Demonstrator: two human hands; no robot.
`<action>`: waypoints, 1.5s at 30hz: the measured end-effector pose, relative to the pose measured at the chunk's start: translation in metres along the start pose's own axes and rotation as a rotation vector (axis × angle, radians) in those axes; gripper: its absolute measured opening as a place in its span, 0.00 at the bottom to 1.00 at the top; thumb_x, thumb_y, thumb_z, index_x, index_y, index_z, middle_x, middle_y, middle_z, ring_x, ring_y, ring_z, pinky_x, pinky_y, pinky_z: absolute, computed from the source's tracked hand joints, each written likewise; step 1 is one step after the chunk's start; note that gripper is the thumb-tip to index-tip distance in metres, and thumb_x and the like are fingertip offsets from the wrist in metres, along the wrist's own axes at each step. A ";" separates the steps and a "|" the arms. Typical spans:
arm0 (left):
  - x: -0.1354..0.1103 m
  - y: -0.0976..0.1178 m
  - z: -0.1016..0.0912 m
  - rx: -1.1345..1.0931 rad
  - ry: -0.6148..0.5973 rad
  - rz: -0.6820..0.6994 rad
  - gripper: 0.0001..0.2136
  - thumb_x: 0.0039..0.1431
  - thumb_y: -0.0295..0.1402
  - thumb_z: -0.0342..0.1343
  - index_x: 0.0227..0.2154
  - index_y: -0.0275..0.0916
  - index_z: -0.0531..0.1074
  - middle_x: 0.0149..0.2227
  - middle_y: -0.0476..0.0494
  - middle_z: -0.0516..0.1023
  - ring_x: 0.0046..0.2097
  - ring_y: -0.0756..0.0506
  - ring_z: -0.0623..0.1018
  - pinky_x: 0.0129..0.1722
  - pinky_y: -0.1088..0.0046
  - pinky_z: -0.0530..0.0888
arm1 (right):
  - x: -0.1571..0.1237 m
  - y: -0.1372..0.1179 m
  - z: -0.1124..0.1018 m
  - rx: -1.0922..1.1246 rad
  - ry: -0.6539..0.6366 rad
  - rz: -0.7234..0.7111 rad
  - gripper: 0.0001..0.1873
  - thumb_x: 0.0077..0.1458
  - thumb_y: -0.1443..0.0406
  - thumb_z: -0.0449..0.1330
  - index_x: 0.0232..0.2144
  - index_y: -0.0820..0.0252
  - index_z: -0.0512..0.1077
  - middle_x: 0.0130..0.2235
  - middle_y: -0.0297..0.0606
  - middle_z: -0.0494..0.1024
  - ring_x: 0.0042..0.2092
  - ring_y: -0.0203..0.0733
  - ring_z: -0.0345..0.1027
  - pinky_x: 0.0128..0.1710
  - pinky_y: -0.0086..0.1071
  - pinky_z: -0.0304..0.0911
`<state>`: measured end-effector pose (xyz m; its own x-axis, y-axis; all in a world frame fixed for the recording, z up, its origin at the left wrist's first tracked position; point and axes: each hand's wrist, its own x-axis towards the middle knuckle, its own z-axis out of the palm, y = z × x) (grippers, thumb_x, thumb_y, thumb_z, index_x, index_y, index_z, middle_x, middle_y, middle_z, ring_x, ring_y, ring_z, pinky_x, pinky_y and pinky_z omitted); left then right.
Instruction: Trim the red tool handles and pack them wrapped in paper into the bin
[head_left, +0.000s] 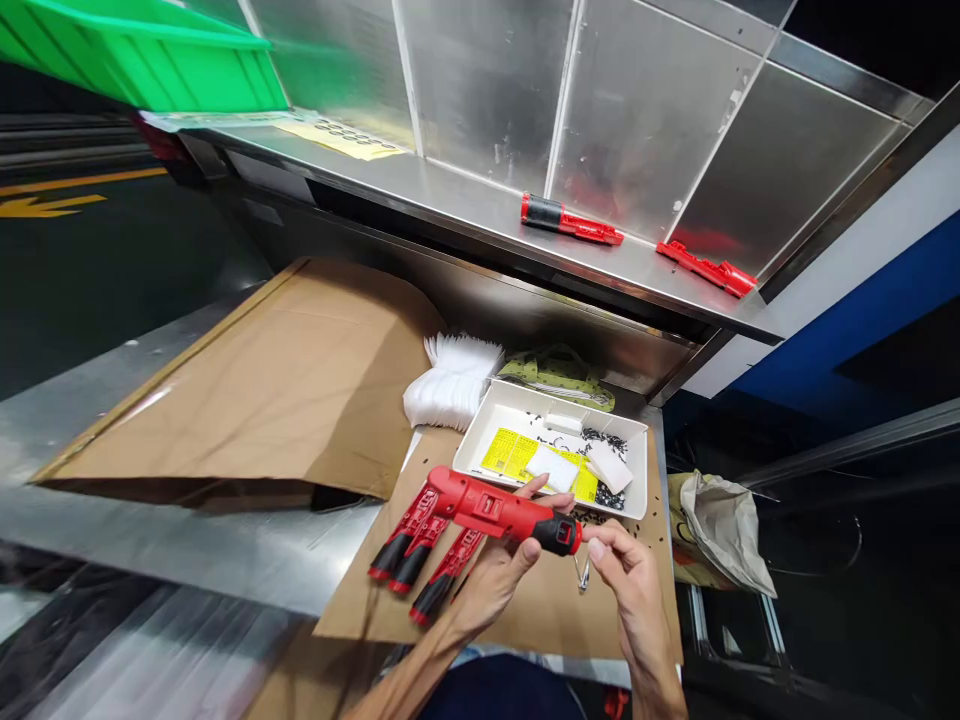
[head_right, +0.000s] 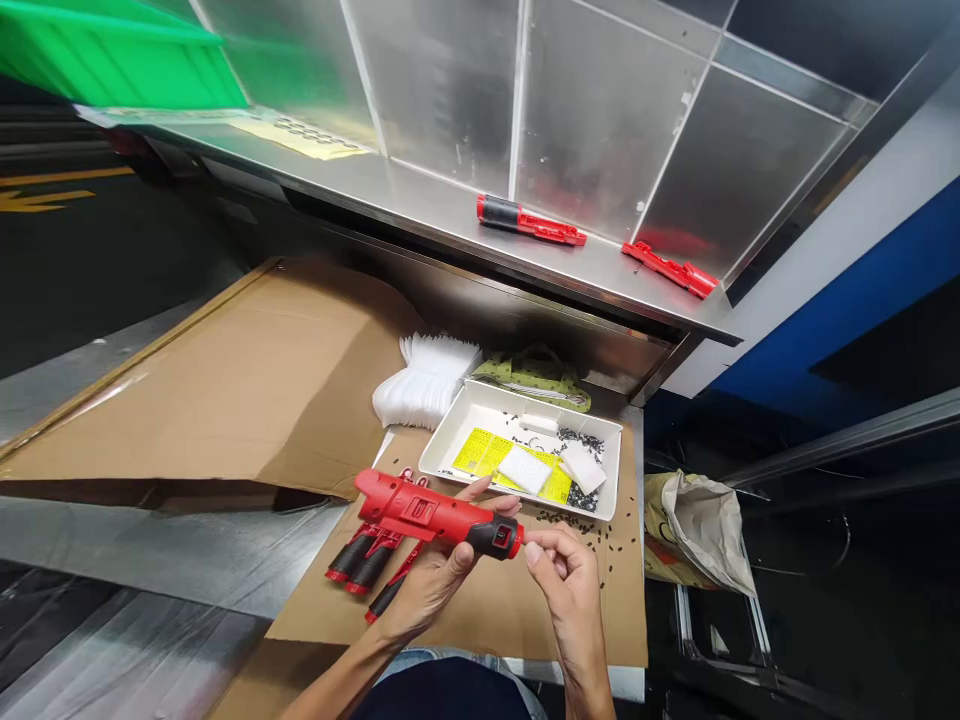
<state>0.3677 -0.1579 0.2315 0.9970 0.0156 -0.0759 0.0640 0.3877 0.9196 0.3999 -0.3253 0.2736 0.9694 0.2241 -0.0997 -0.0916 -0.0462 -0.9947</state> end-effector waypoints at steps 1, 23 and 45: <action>-0.001 0.001 0.000 0.035 -0.019 0.014 0.42 0.51 0.63 0.59 0.64 0.44 0.64 0.59 0.34 0.75 0.64 0.31 0.68 0.64 0.50 0.65 | 0.001 -0.002 0.002 0.042 -0.015 0.034 0.20 0.48 0.47 0.68 0.28 0.58 0.81 0.29 0.35 0.73 0.31 0.38 0.63 0.32 0.29 0.61; -0.008 0.030 0.009 0.397 -0.184 0.043 0.37 0.56 0.60 0.56 0.63 0.44 0.68 0.60 0.37 0.75 0.67 0.32 0.63 0.69 0.55 0.59 | 0.001 0.001 0.008 0.392 -0.121 0.244 0.23 0.36 0.50 0.74 0.20 0.61 0.71 0.21 0.26 0.59 0.24 0.28 0.38 0.23 0.27 0.36; 0.001 0.021 0.007 -0.335 -0.159 -0.008 0.42 0.54 0.56 0.62 0.68 0.46 0.57 0.56 0.34 0.79 0.65 0.34 0.69 0.68 0.51 0.59 | -0.003 0.004 -0.027 0.010 -0.141 0.054 0.19 0.51 0.49 0.68 0.33 0.57 0.75 0.28 0.27 0.60 0.30 0.34 0.51 0.30 0.26 0.52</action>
<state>0.3703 -0.1560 0.2532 0.9926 -0.1218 0.0029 0.0798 0.6677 0.7401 0.4027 -0.3530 0.2711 0.9217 0.3557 -0.1548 -0.1458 -0.0521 -0.9879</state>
